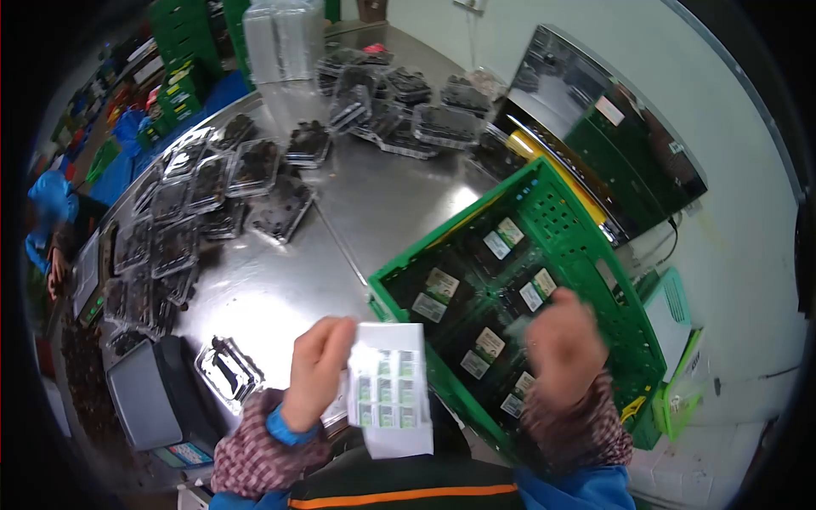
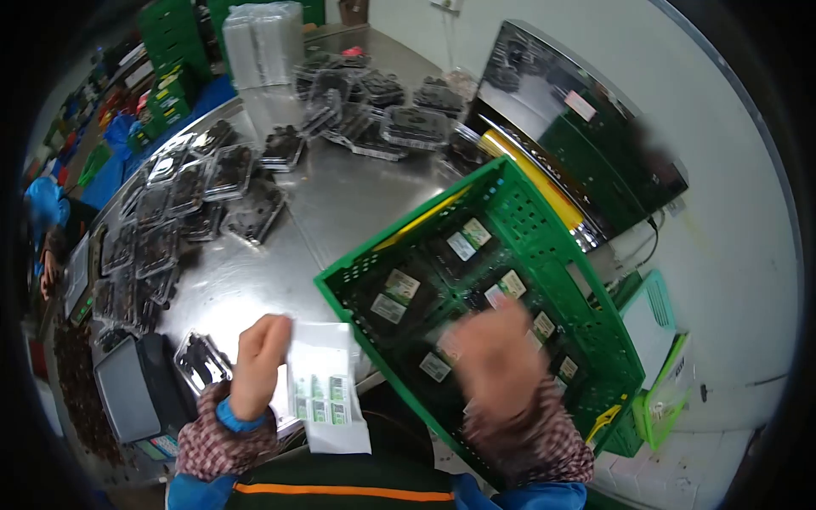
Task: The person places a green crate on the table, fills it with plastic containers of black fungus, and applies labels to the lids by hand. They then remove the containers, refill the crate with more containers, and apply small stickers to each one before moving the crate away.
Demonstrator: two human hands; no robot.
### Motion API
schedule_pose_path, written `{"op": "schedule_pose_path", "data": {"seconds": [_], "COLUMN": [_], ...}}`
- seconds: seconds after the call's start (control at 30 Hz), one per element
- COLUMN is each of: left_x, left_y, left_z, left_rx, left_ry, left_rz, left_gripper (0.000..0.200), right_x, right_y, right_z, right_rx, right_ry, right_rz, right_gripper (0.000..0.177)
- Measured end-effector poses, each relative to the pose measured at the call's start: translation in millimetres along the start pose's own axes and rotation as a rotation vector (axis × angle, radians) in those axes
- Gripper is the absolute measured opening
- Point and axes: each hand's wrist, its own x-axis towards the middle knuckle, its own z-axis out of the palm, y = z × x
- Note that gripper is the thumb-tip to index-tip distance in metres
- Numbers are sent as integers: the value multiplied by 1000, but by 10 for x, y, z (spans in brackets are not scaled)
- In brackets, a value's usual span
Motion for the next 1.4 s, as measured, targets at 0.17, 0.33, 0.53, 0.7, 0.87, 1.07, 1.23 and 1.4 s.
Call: {"op": "schedule_pose_path", "data": {"seconds": [0.17, 0.33, 0.53, 0.7, 0.87, 1.07, 1.23, 1.4], "left_x": [-129, -224, -315, -178, -260, -84, -111, -66], "left_y": [228, 400, 399, 355, 427, 310, 316, 272], "left_z": [-8, -47, -27, -111, 193, 504, 844, 910], "left_rx": [57, 19, -103, 315, -76, 14, -182, 82], "left_ry": [-88, -298, -132, -339, -296, -561, -566, -608], "left_rz": [124, 159, -9, 369, 130, 235, 45, 297], "left_gripper": [19, 20, 34, 34, 26, 14, 12, 13], "right_x": [-1160, -1388, -1432, -1435, -2086, -2039, -704, -240], "right_y": [2063, 2109, 915, 865, 900, 775, 37, -331], "right_z": [644, 833, 995, 682, 23, -11, -396, -536], "right_rx": [397, -370, 615, -106, 488, -168, 993, 538], "right_ry": [280, 51, -218, -5, -180, -604, -119, -427], "right_rz": [1131, 888, 1363, 769, 1703, 1296, 824, 734], "right_gripper": [65, 59, 46, 41, 29, 42, 52, 37]}}
